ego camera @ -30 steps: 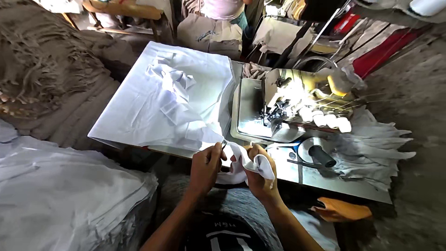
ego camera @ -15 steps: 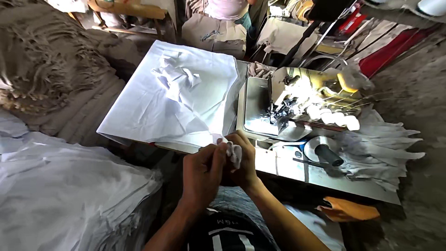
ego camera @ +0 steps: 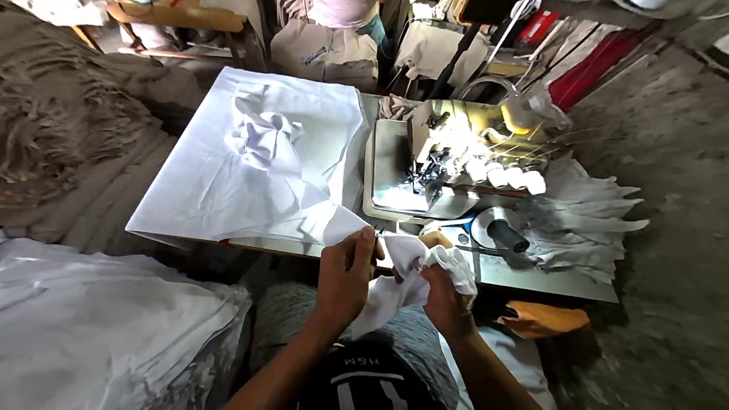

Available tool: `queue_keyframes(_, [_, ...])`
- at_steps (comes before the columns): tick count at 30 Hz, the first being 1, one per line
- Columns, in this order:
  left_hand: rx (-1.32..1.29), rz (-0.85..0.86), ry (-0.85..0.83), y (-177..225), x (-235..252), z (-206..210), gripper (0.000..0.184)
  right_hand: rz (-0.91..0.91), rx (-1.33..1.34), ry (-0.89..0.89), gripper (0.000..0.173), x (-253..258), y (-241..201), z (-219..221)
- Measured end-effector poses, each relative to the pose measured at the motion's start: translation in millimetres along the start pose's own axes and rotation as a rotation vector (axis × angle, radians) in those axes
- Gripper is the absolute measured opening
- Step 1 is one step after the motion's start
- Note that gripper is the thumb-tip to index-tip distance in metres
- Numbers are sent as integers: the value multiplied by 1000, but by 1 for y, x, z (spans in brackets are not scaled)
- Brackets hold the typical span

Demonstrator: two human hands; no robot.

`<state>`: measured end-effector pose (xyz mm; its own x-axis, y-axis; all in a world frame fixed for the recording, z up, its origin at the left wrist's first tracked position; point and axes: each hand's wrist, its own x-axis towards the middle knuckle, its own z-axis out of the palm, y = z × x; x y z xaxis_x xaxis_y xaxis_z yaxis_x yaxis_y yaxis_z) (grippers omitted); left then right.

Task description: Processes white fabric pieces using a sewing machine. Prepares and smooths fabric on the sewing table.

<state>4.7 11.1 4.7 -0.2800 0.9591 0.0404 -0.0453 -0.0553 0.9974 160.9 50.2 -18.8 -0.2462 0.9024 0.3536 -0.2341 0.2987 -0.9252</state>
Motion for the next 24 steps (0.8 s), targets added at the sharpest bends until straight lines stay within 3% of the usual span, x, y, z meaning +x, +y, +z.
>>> queue_keyframes(1, [7, 16, 3, 3, -1, 2, 41, -34, -37, -23, 11, 1, 2, -5])
queue_keyframes(4, [88, 77, 9, 10, -8, 2, 42, -156, -204, -173, 39, 15, 11, -8])
queue_keyframes(6, [129, 137, 17, 13, -13, 4, 41, -217, -299, -225, 46, 23, 25, 3])
queue_keyframes(10, [162, 259, 43, 19, -18, 1, 41, -348, -384, -133, 21, 36, 37, 32])
queue_keyframes(13, [231, 310, 129, 16, -19, -11, 38, -247, -160, -214, 17, 31, 28, 26])
queue_keyframes(16, [220, 228, 222, 1, -14, -27, 35, -60, -145, -128, 14, 18, 21, 5])
queue_keyframes(19, [149, 95, 166, -14, -10, -22, 37, 100, -95, -106, 18, 14, 18, -10])
queue_keyframes(24, [76, -67, 61, -21, -3, 0, 40, 145, -14, -146, 16, 13, 6, -14])
